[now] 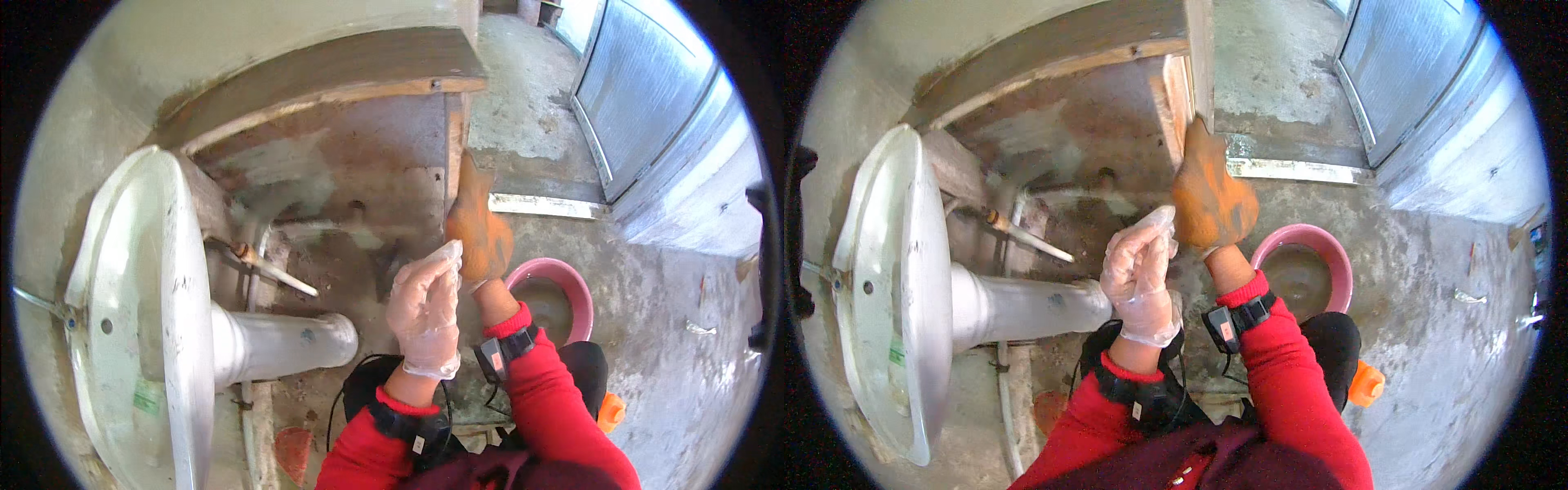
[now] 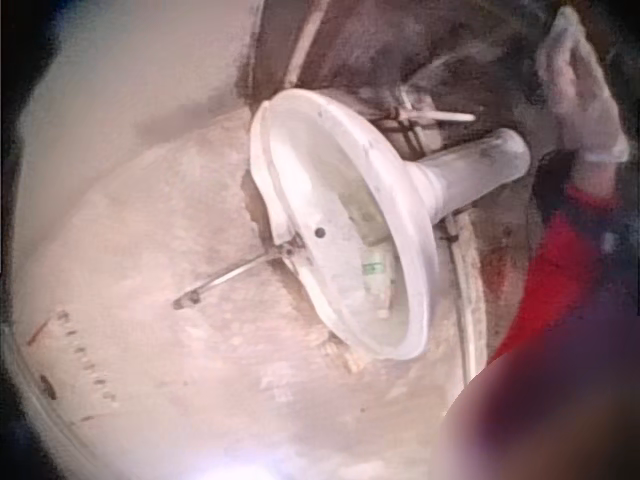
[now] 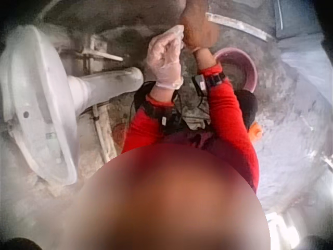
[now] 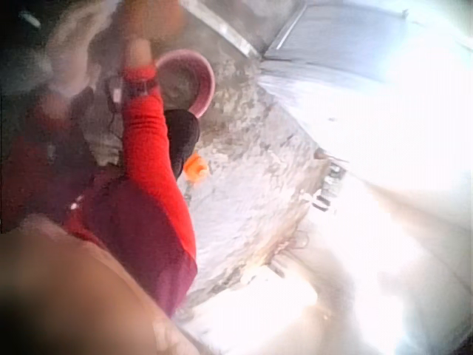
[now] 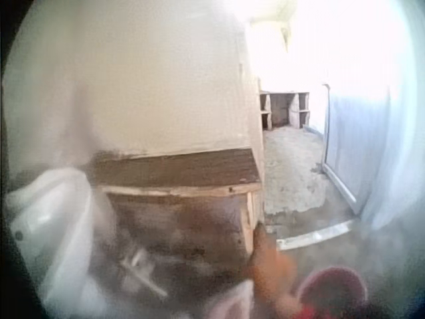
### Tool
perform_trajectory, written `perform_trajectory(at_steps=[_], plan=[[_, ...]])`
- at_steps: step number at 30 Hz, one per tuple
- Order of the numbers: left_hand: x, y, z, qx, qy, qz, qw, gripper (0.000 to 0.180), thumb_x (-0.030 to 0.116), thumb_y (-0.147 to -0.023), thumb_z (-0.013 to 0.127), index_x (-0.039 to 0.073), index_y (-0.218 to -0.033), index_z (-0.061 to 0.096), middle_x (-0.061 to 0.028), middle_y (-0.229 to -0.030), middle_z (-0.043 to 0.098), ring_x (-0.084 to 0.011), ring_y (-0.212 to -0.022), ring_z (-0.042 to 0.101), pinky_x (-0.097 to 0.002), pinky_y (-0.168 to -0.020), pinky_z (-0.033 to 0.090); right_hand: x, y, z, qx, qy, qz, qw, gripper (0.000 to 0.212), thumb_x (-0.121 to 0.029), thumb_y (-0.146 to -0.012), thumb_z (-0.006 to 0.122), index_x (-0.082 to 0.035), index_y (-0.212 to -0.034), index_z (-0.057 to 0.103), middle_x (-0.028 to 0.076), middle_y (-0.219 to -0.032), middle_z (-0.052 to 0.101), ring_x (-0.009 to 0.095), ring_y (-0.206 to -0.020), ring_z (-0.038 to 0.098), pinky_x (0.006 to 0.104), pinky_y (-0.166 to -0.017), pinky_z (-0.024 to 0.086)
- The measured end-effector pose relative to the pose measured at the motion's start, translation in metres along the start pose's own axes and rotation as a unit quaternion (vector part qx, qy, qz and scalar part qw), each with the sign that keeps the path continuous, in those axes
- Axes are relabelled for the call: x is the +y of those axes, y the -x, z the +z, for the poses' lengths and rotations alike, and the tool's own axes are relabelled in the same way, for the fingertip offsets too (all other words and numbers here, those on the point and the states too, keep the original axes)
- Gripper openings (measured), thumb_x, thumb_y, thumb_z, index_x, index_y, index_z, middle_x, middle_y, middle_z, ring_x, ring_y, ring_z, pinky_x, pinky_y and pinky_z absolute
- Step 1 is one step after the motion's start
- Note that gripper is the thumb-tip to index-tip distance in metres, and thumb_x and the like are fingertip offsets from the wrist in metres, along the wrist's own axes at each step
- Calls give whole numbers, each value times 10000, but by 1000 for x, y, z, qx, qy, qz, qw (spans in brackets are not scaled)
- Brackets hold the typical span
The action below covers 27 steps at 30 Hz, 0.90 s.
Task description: The person pours liquid from an orange bottle into a pink basin, then uses a cloth to wipe the wooden cabinet and the white pedestal sink. They repeatedly dip the cloth into the basin, wring it out, and continue wiping the sink and surrounding floor area.
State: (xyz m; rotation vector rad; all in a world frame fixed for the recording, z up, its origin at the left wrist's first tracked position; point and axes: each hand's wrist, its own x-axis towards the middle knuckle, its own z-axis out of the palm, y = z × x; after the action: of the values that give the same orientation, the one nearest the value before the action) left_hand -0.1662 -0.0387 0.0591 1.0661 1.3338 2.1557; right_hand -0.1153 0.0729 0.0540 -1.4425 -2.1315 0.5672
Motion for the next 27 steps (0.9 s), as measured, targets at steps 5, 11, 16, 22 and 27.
perform_trajectory(at_steps=[5,11,16,22,27], plan=[[5,-1,-9,24,37,-10,999,158,-16,-903,642,19,-1051,684,-110,-1069,667,-172,-917,646,-274,-777,530,2,14,33,73,-34,-117,990,696,-219,-744,709,20,-1342,445,247,-1261,542,373,-1149,519,374,-1011,406],[5,-4,-20,59,-3,-16,998,143,-3,-878,674,39,-1013,696,-97,-1024,684,-175,-895,649,-289,-764,522,-35,-25,-17,280,113,-269,914,880,-231,-650,803,30,-1384,395,210,-1298,522,359,-1136,523,358,-1042,393],[7,-6,-22,64,-36,-10,997,144,8,-860,689,65,-991,709,-78,-954,686,-186,-854,644,-307,-750,513,-33,-45,-25,336,183,-278,881,951,-237,-617,839,36,-1400,375,192,-1304,516,354,-1125,526,354,-1050,391],[10,-6,-15,55,19,1,998,169,-48,-864,670,27,-1015,694,-69,-1007,648,-102,-790,602,-230,-668,491,24,12,51,202,17,-160,966,882,-237,-658,805,37,-1385,388,193,-1268,529,358,-1110,530,364,-1026,403],[8,-5,-11,23,3,26,999,166,-46,-877,668,33,-1020,698,-56,-1004,653,-102,-793,603,-233,-677,497,17,6,58,204,-50,-167,963,826,-237,-692,777,38,-1373,399,194,-1238,540,362,-1097,533,373,-1007,413]])
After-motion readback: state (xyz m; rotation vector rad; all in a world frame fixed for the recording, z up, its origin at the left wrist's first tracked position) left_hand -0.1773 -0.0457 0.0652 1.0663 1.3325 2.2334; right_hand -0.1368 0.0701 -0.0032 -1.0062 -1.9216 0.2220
